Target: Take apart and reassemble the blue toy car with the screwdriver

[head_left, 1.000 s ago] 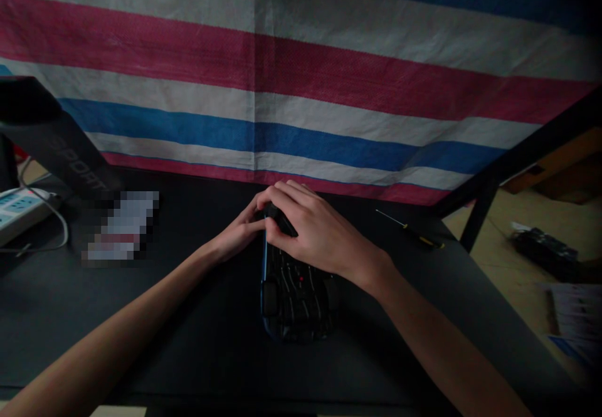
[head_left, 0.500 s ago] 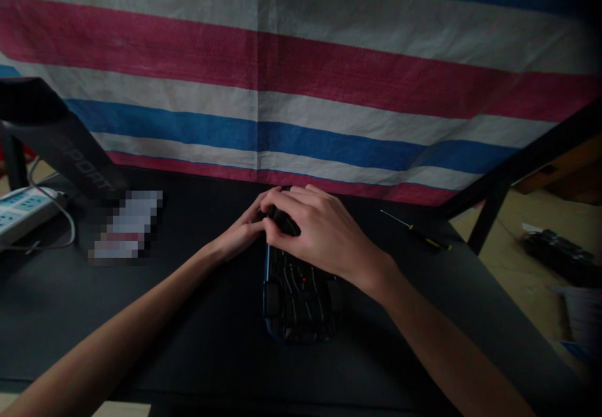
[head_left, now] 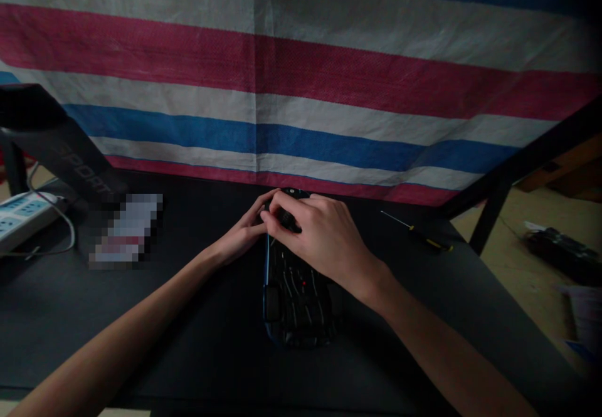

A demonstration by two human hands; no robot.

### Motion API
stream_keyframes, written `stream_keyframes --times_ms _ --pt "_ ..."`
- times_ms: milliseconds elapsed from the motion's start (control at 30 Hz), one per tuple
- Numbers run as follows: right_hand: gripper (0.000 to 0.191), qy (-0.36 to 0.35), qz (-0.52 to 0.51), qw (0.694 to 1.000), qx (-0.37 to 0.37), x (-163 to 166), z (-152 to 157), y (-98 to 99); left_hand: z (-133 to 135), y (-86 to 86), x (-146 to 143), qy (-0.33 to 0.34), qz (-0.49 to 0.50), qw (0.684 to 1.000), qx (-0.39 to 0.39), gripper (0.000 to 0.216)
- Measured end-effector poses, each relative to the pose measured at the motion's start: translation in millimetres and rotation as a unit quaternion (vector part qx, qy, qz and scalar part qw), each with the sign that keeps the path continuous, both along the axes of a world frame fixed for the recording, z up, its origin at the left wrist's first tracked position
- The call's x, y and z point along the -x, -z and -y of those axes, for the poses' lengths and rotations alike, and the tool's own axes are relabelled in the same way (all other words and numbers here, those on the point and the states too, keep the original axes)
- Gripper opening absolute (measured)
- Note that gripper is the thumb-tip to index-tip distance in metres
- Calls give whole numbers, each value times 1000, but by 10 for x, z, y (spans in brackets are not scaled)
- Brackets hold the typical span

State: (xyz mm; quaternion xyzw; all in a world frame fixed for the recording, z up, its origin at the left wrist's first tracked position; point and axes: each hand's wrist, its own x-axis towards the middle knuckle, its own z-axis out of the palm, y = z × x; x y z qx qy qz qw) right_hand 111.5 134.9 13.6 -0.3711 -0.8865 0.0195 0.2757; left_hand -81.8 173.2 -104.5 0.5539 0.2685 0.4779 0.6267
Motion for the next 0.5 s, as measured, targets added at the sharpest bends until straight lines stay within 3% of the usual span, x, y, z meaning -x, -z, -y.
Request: stream_keyframes --times_ms 333,500 --pt "17 -55 -1 998 -4 19 29 -23 -4 12 3 -4 4 1000 -25 76" --pt "16 -30 8 999 18 -15 35 -63 -16 18 5 12 2 1000 -4 78"
